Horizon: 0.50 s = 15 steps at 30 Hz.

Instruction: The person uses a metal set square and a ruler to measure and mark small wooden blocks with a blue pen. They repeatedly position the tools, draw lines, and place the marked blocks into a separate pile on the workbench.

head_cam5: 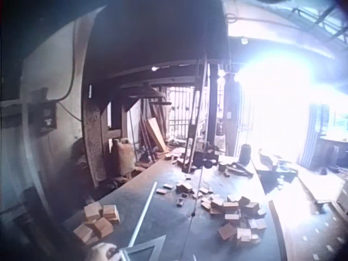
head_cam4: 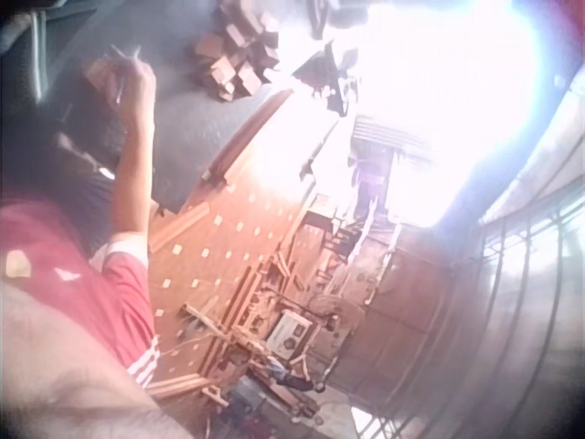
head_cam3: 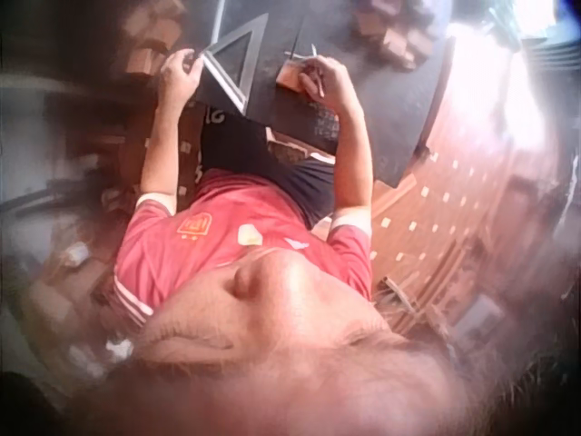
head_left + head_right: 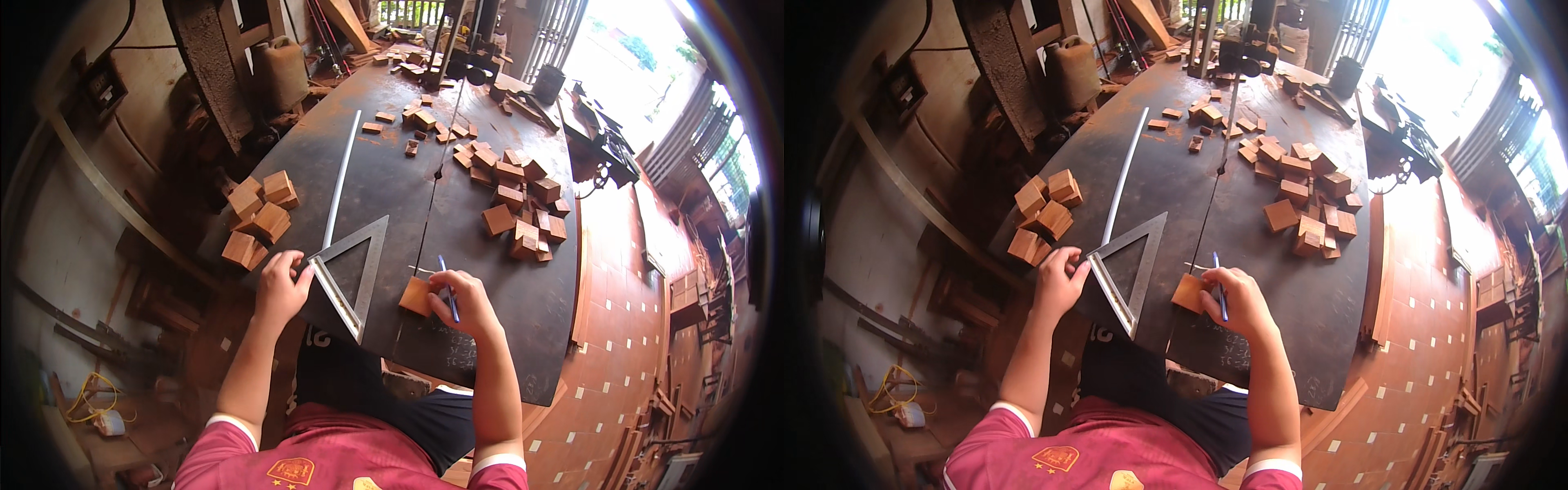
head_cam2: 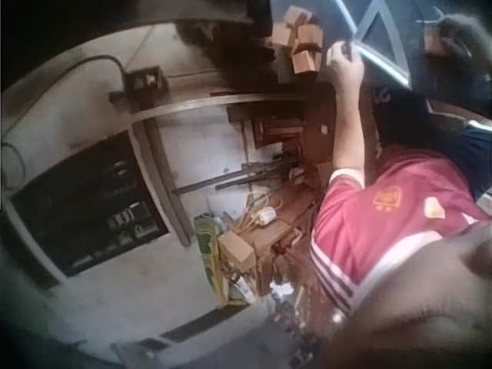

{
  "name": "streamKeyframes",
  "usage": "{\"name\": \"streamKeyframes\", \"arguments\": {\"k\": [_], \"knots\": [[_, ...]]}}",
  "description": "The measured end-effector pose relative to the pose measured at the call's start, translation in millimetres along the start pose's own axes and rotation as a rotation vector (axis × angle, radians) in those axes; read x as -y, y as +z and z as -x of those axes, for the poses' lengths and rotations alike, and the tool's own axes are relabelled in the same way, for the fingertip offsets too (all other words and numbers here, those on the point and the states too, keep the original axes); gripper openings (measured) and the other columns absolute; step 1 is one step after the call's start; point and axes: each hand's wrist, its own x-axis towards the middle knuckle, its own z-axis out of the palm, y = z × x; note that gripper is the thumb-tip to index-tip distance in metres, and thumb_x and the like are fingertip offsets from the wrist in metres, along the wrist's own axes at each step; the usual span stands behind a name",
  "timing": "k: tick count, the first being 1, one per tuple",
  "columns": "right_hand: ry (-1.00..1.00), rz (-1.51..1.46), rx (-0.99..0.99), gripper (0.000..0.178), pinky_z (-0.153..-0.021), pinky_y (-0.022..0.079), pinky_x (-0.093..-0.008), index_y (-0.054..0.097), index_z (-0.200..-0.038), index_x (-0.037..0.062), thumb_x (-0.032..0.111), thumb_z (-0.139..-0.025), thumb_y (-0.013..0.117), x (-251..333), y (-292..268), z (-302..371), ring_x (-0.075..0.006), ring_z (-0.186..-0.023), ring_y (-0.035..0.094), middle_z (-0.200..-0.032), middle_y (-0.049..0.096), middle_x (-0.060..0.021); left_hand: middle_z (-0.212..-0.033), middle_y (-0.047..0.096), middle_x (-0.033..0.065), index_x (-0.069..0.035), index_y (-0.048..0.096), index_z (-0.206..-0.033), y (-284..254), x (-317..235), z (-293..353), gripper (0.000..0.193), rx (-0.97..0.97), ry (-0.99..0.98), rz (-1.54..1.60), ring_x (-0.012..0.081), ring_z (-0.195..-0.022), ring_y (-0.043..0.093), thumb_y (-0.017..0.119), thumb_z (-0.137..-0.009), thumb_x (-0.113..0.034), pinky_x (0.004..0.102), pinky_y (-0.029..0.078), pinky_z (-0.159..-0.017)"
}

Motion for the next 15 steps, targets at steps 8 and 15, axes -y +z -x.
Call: {"name": "streamKeyframes", "arguments": {"k": [8, 15], "knots": [[-0.055, 0.084, 0.002, 0.039, -0.079, 0.055, -0.0391, 0.069, -0.109, 0.0019, 0.02, -0.078, 0.083, 12, -7, -5, -0.0322, -0.089, 0.068, -0.096, 0.071, -0.0152, -0.086, 0.075, 0.0159, 0.0, 0.072, -0.091, 4, -8, -72, 0.036, 0.323, -0.258, -0.208, 0.0299, -0.083, 0.073, 0.078, -0.086, -0.036, 0.0404, 0.056, -0.077], [-0.087, 0.138, 0.006, 0.043, -0.084, 0.054, -0.0418, 0.068, -0.111, 0.0016, 0.021, -0.077, 0.084, 14, -5, -5, -0.0367, -0.092, 0.067, -0.1, 0.071, -0.0163, -0.089, 0.076, 0.015, 0.003, 0.074, -0.096, -9, 4, -56, 0.038, 0.496, -0.282, -0.134, 0.0235, -0.083, 0.073, 0.078, -0.086, -0.034, 0.0367, 0.056, -0.076]]}}
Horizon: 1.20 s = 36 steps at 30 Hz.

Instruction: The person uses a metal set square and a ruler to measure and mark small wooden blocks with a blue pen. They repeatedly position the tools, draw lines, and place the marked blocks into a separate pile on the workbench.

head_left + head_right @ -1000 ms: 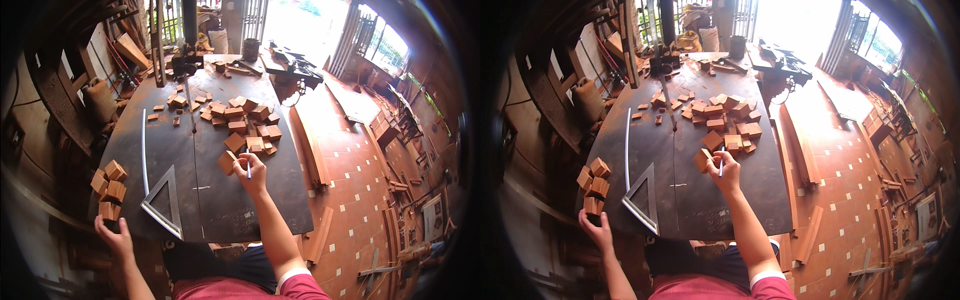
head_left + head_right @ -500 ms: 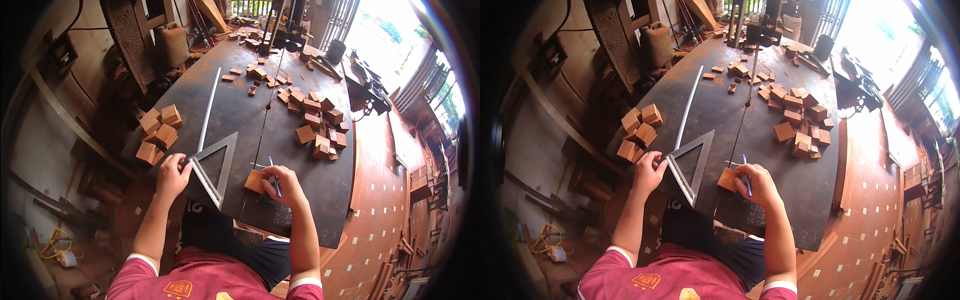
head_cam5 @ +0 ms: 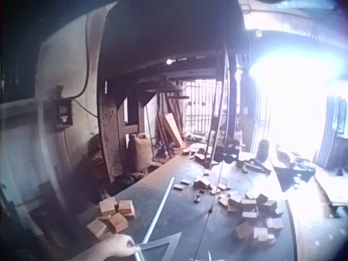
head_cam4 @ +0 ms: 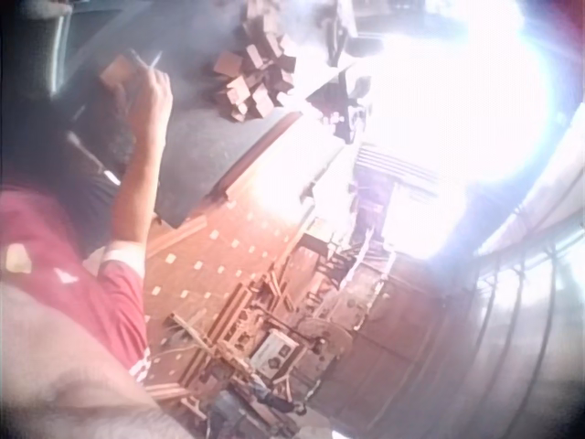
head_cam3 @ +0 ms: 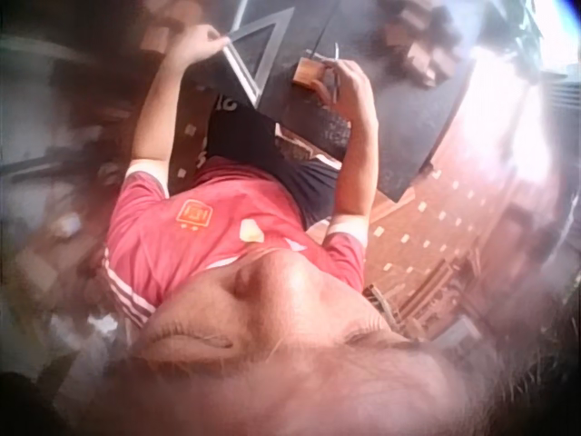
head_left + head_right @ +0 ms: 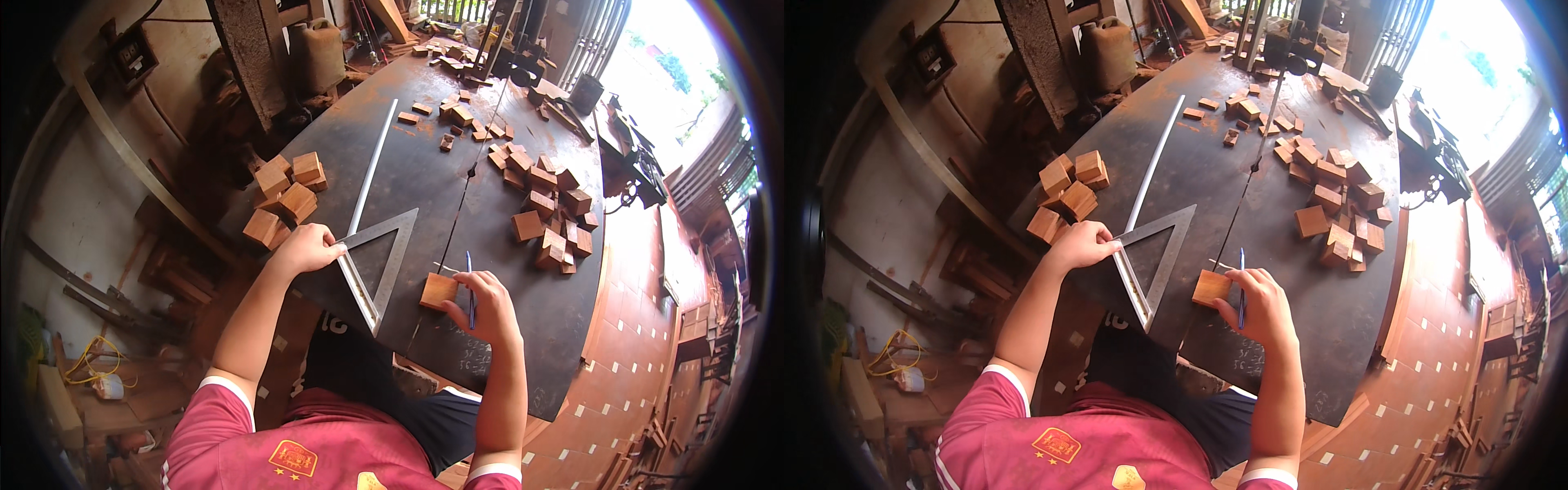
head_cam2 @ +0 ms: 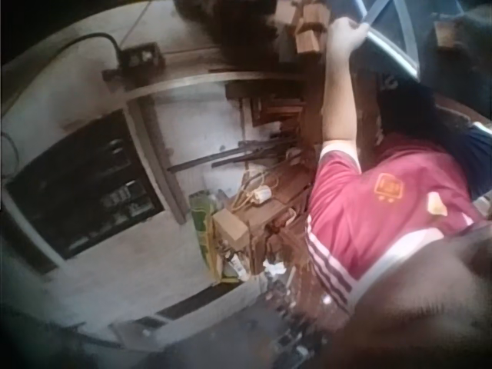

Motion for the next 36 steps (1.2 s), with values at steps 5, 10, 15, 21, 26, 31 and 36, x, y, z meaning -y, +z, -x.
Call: {"name": "streamKeyframes", "arguments": {"k": [5, 10, 15, 21, 26, 31, 36], "knots": [[-0.008, 0.003, -0.007, 0.042, -0.084, 0.054, -0.0425, 0.068, -0.111, 0.0015, 0.021, -0.077, 0.084, 1, 1, 0, -0.037, -0.092, 0.067, -0.099, 0.07, -0.017, -0.082, 0.074, 0.0095, 0.003, 0.075, -0.097, 0, 1, 4, 0.036, 0.037, -0.03, 0.146, 0.016, -0.076, 0.068, 0.076, -0.089, -0.031, 0.0325, 0.053, -0.073], [-0.004, 0.005, -0.01, 0.04, -0.082, 0.054, -0.0427, 0.068, -0.11, 0.0015, 0.02, -0.078, 0.083, -1, 0, 1, -0.0372, -0.09, 0.067, -0.097, 0.07, -0.0171, -0.076, 0.073, 0.0086, -0.001, 0.078, -0.09, -14, -3, 13, 0.027, 0.275, 0.038, 0.072, 0.0168, -0.074, 0.068, 0.075, -0.089, -0.028, 0.0325, 0.053, -0.072], [-0.003, 0.0, -0.013, 0.039, -0.081, 0.054, -0.0421, 0.068, -0.11, 0.0016, 0.02, -0.079, 0.082, -2, 2, 0, -0.0365, -0.088, 0.067, -0.096, 0.07, -0.0168, -0.087, 0.076, 0.0157, 0.0, 0.075, -0.093, -12, -5, 6, 0.026, -0.067, 0.136, -0.051, 0.0278, -0.085, 0.074, 0.079, -0.085, -0.025, 0.0389, 0.057, -0.077], [0.014, -0.014, -0.012, 0.038, -0.081, 0.054, -0.0417, 0.068, -0.11, 0.0017, 0.021, -0.08, 0.082, -4, 2, 2, -0.0357, -0.088, 0.067, -0.096, 0.07, -0.0169, -0.096, 0.071, 0.0117, -0.004, 0.075, -0.103, -2, -3, -18, 0.028, -0.125, 0.519, -0.267, 0.0306, -0.095, 0.069, 0.082, -0.082, -0.022, 0.0406, 0.055, -0.085], [0.014, -0.01, -0.007, 0.038, -0.082, 0.054, -0.0419, 0.068, -0.11, 0.001, 0.02, -0.08, 0.081, -3, 1, 1, -0.0365, -0.09, 0.068, -0.097, 0.071, -0.0172, -0.097, 0.07, 0.0094, -0.006, 0.077, -0.099, 1, 0, -19, 0.024, -0.173, 0.626, -0.365, 0.0301, -0.098, 0.068, 0.08, -0.083, -0.023, 0.0413, 0.055, -0.086], [0.014, 0.012, 0.003, 0.038, -0.083, 0.054, -0.0421, 0.068, -0.11, 0.0008, 0.02, -0.08, 0.081, -1, -1, 0, -0.0368, -0.089, 0.068, -0.096, 0.071, -0.0176, -0.09, 0.07, 0.0066, -0.008, 0.078, -0.093, 4, 3, -18, 0.018, -0.2, 0.687, -0.447, 0.027, -0.093, 0.067, 0.079, -0.085, -0.023, 0.0402, 0.054, -0.083], [0.021, 0.003, 0.006, 0.039, -0.082, 0.055, -0.0421, 0.068, -0.11, 0.0008, 0.02, -0.08, 0.081, 0, -1, 0, -0.0365, -0.089, 0.068, -0.096, 0.07, -0.0178, -0.09, 0.069, 0.0046, -0.009, 0.077, -0.09, 13, 8, -18, 0.014, -0.251, 0.692, -0.544, 0.0246, -0.091, 0.066, 0.078, -0.085, -0.022, 0.0388, 0.052, -0.081]]}}
